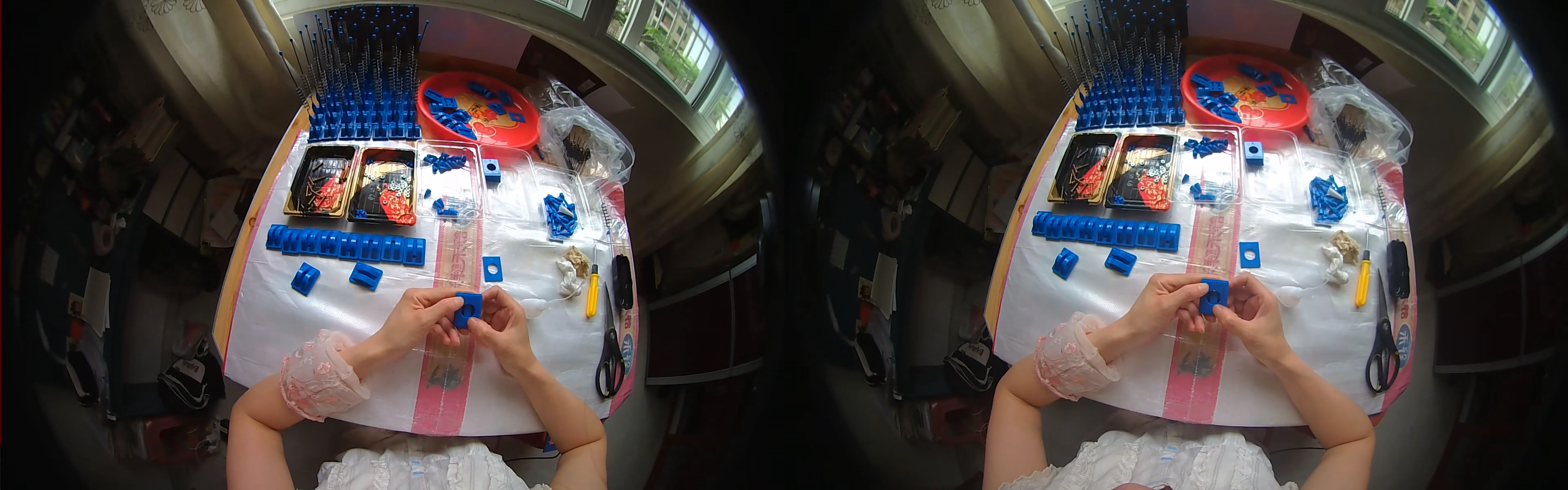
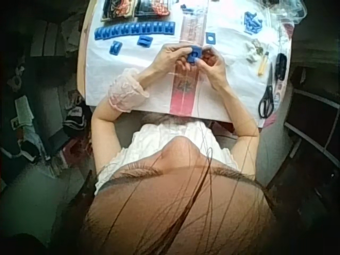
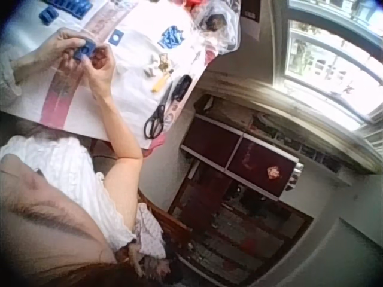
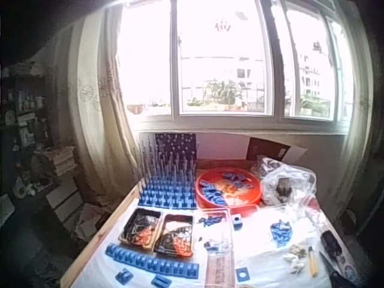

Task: Assembling small blue plastic components by inserting metal pins and applying adhesive.

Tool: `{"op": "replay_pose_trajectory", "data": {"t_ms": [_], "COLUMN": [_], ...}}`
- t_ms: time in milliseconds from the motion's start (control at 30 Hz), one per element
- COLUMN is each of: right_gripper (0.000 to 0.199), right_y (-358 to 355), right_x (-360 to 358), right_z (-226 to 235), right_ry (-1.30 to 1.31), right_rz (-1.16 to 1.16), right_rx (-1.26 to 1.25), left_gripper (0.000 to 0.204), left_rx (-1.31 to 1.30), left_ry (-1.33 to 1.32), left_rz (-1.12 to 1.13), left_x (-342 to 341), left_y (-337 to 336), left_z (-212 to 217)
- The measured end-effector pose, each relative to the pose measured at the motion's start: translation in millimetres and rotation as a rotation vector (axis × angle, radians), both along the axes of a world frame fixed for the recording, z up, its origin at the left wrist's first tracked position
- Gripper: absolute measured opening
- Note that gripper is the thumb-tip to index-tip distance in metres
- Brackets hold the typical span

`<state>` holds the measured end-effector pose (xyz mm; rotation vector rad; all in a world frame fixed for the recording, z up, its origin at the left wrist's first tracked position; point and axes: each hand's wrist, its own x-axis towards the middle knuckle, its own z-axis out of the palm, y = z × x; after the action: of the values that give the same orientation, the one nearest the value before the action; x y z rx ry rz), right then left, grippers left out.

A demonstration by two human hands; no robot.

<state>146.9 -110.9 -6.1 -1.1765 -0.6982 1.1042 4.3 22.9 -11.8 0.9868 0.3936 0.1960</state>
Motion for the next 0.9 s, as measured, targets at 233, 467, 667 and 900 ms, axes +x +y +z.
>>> {"op": "replay_pose_trajectory", "data": {"t_ms": [233,467,667,900], "right_gripper": [0.025,0.025,0.025,0.024], "right_y": [0.6,-0.1,0.3,-0.1], "right_x": [-0.7,0.6,0.3,0.4], "right_z": [3.1,0.7,-1.2,2.3], "right_ry": [0.002,-0.004,0.002,0.01], "right_rz": [0.002,0.001,-0.006,0.009], "right_rx": [-0.017,-0.017,-0.011,-0.023], "left_gripper": [0.031,0.031,0.031,0.032], "left_rx": [-0.002,0.001,0.001,0.0], "left_ry": [-0.002,-0.004,0.007,-0.001], "left_rz": [-0.001,0.006,0.008,0.006], "left_x": [-0.3,0.5,0.0,-0.5], "left_y": [1.1,0.5,0.4,0.4], "left_z": [-3.6,-2.4,-1.0,-2.1]}}
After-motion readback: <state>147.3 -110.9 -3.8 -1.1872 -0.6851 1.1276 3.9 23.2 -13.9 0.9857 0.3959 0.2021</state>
